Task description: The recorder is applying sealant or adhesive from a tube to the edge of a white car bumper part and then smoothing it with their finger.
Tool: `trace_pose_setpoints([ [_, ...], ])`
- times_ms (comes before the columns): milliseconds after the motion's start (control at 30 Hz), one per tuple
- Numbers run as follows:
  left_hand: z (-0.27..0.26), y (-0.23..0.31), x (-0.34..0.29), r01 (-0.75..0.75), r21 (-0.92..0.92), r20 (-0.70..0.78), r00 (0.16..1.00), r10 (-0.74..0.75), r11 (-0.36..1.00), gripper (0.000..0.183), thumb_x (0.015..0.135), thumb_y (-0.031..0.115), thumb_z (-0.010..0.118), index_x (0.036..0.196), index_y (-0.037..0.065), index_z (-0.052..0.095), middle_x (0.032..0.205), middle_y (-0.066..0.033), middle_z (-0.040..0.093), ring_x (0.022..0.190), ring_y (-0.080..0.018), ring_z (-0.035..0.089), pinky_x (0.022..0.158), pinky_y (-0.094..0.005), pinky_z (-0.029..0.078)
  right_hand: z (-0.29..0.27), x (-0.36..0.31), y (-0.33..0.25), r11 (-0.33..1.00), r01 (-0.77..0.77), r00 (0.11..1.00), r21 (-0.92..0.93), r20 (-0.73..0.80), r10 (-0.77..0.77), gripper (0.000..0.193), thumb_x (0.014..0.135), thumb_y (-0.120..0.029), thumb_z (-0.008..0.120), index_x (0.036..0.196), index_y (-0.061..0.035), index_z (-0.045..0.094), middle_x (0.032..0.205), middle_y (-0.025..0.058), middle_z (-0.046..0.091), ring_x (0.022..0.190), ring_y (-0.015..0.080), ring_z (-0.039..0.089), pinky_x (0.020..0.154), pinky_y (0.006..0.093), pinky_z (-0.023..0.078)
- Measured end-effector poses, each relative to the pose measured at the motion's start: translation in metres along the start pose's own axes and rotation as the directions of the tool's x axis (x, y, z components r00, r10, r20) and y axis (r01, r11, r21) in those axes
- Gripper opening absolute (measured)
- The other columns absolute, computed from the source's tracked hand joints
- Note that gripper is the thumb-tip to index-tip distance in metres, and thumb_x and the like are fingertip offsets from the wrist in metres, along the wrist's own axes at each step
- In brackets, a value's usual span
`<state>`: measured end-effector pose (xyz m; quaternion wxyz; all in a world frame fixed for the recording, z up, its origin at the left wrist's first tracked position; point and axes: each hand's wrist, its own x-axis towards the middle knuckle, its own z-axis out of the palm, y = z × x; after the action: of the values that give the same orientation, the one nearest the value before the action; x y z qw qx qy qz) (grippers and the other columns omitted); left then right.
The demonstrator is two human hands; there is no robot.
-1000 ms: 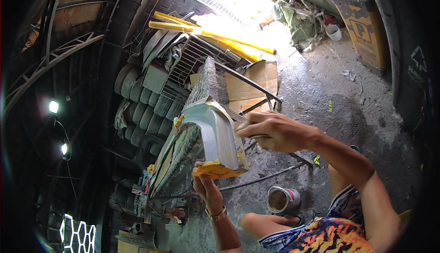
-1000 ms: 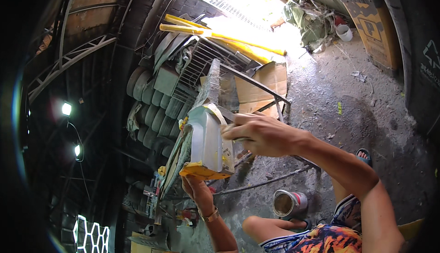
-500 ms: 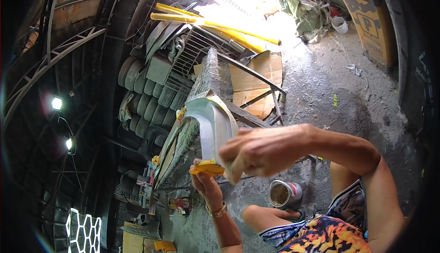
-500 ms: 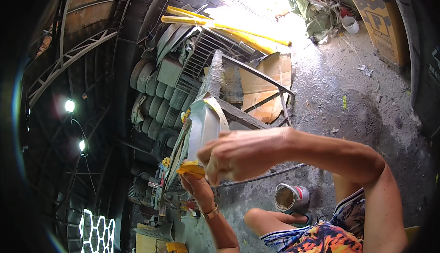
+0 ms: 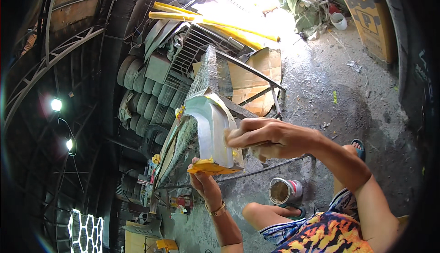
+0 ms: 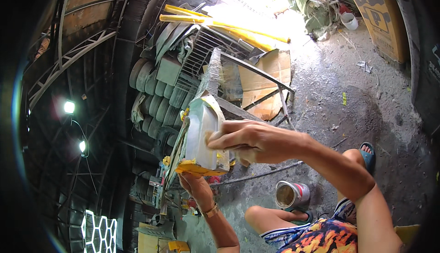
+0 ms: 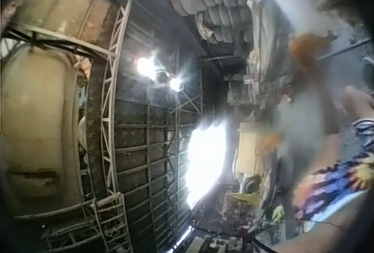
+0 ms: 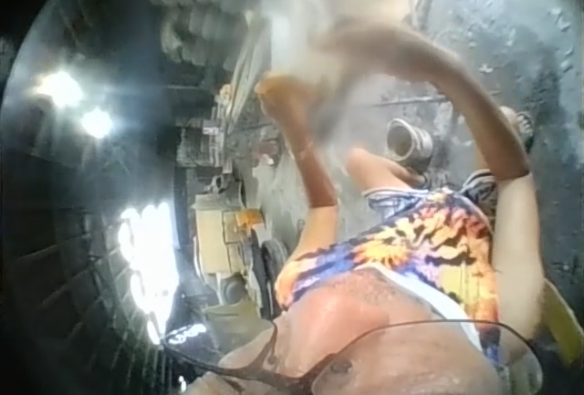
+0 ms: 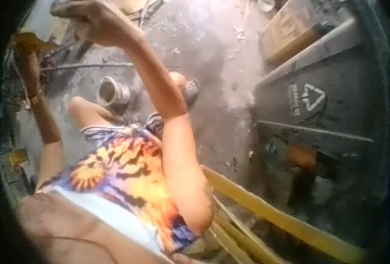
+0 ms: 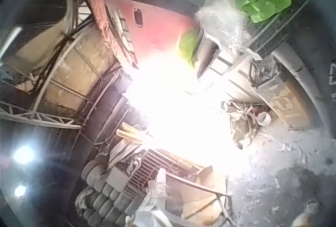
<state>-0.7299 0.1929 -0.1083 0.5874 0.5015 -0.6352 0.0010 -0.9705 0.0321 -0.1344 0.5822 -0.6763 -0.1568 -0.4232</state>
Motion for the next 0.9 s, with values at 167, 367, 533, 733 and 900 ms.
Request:
trace_pose_setpoints([
  [167, 0.000, -0.002, -0.002, 0.002, -0.036, -0.035, 0.999, -0.003, 0.999, 0.039, 0.106, 0.036, 0.042, 0.126, 0.003, 0.048, 0.125, -0.0048, 0.053, 0.115, -0.0140, 0.050, 0.103, -0.0343, 0.037, 0.038, -0.031, 0.060, 0.907, 0.118, 0.953, -0.404, -0.210, -0.218, 0.060, 0.090, 0.001, 0.055, 0.147, -0.0113, 0.041, 0.101, 0.0111, 0.049, 0.093, 0.0288, 0.050, 0.085, 0.0427, 0.043],
  [367, 0.006, 0.001, 0.000, 0.002, -0.026, 0.008, 1.000, -0.001, 1.000, 0.041, 0.106, 0.035, 0.042, 0.129, 0.002, 0.047, 0.127, -0.0050, 0.052, 0.116, -0.0136, 0.048, 0.104, -0.0335, 0.036, 0.056, -0.037, 0.047, 0.817, 0.093, 0.959, -0.569, -0.171, -0.228, 0.063, 0.088, -0.003, 0.060, 0.147, -0.0129, 0.041, 0.101, 0.0085, 0.047, 0.094, 0.0261, 0.049, 0.087, 0.0401, 0.038],
  [533, 0.002, -0.002, -0.004, 0.009, -0.039, -0.001, 1.000, -0.009, 0.999, 0.042, 0.106, 0.035, 0.041, 0.131, 0.002, 0.046, 0.130, -0.0054, 0.050, 0.117, -0.0146, 0.048, 0.105, -0.0341, 0.036, 0.055, -0.040, 0.039, 0.854, 0.069, 0.940, -0.515, -0.255, -0.229, 0.041, 0.086, -0.004, 0.063, 0.125, -0.0081, 0.055, 0.097, 0.0074, 0.048, 0.092, 0.0264, 0.051, 0.084, 0.0407, 0.039],
  [733, 0.002, -0.006, -0.003, -0.023, -0.034, 0.005, 1.000, 0.023, 0.999, 0.041, 0.106, 0.034, 0.040, 0.132, 0.002, 0.045, 0.134, -0.0061, 0.049, 0.120, -0.0152, 0.047, 0.106, -0.0354, 0.035, 0.062, -0.045, 0.036, 0.816, 0.133, 0.948, -0.563, -0.168, -0.270, 0.059, 0.086, -0.004, 0.062, 0.142, -0.0118, 0.048, 0.095, 0.0077, 0.047, 0.090, 0.0261, 0.050, 0.083, 0.0394, 0.039],
  [900, 0.007, -0.008, -0.007, -0.030, -0.066, -0.025, 0.999, 0.029, 0.997, 0.040, 0.106, 0.030, 0.041, 0.134, 0.001, 0.044, 0.137, -0.0064, 0.048, 0.121, -0.0149, 0.046, 0.106, -0.0345, 0.034, 0.056, -0.027, 0.043, 0.843, 0.103, 0.928, -0.527, -0.254, -0.272, 0.054, 0.085, -0.003, 0.062, 0.138, -0.0110, 0.051, 0.097, 0.0084, 0.048, 0.092, 0.0274, 0.049, 0.083, 0.0394, 0.038],
])
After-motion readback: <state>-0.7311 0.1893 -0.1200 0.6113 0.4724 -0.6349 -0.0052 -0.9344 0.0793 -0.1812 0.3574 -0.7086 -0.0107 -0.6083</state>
